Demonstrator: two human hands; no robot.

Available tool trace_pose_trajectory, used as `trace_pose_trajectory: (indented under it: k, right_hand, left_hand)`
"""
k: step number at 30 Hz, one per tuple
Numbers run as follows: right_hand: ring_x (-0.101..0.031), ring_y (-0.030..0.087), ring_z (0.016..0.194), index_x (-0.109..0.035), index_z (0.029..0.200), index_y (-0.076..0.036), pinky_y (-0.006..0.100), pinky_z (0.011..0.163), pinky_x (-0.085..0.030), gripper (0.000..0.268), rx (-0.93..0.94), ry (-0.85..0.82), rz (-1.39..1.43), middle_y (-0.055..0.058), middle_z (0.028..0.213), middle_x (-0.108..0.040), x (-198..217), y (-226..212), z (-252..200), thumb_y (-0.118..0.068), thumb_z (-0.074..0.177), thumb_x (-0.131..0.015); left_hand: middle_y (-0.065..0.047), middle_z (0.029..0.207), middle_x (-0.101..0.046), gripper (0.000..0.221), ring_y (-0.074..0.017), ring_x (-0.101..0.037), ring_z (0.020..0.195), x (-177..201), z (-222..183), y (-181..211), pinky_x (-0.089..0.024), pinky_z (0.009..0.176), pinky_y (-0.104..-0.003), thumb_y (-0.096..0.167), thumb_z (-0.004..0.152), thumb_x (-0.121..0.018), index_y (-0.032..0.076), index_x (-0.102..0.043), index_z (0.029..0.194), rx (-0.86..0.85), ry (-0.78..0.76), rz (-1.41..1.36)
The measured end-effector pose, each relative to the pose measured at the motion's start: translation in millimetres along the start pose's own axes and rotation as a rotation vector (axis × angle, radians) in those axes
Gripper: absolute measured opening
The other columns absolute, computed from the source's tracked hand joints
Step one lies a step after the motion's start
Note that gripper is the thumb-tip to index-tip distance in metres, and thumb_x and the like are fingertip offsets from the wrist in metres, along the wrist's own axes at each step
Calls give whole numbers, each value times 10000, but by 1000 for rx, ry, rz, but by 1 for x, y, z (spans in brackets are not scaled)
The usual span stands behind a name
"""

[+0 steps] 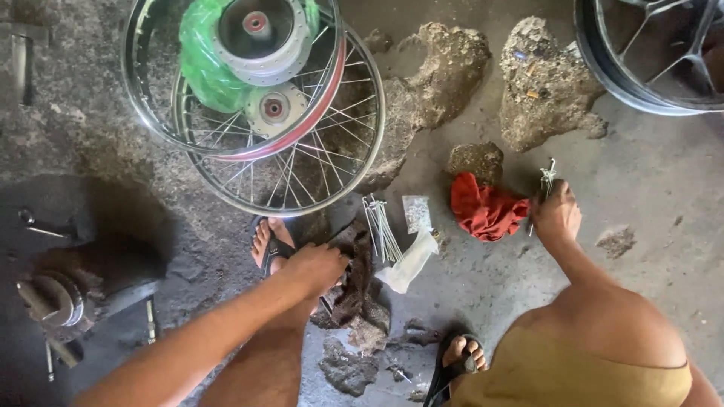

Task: Sorting and aligning metal spokes in preparation for lacing a motorcycle wheel hub.

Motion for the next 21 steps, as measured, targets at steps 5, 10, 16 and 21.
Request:
trace_pose_trajectory:
  k: [5, 10, 16, 21]
  right_hand:
    - [-598, 427, 868, -369, 1103, 27, 493, 736, -492, 595, -112, -26, -81, 234, 895, -589, -17, 6, 17, -365, 769, -666]
    - [-560, 379, 931, -381, 1121, 52, 437, 744, -505, 571, -83, -21, -184, 217, 908, -583, -8, -8, 11, -293, 784, -687]
    - [-531, 376, 864, -384, 1102, 120, 438, 676, -519, 430, -30, -52, -100, 270, 954, -492, 24, -31, 1, -34, 759, -591]
    - [-522, 436, 829, -294, 1099, 176, 508, 710, -483, 429, 22, -60, 24, 300, 908, -448, 20, -30, 4, -16, 790, -520]
  left_hand:
    - [-118, 842, -589, 312, -275, -580, 681, 4, 3, -6, -458, 590, -432, 339, 867, -438, 103, -564, 1027, -12, -116, -44]
    - [-134, 891, -598, 345, -287, -589, 715, 46, -3, 0, -468, 614, -433, 333, 861, -475, 79, -551, 1080, -2, -194, -30]
    - [-82, 754, -589, 390, -191, -546, 689, 117, -23, -3, -460, 783, -390, 244, 930, -274, 46, -583, 797, 454, -549, -593]
    - [-114, 863, -601, 208, -250, -575, 793, 101, -16, 0, -440, 794, -415, 165, 862, -451, 26, -596, 917, 185, -471, -287]
Point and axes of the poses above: each hand's wrist, its own z-axis towards the middle knuckle, its own x-axis out of the back of the hand, y = z × x, the point moved 6 cm from there along z, towards the middle knuckle
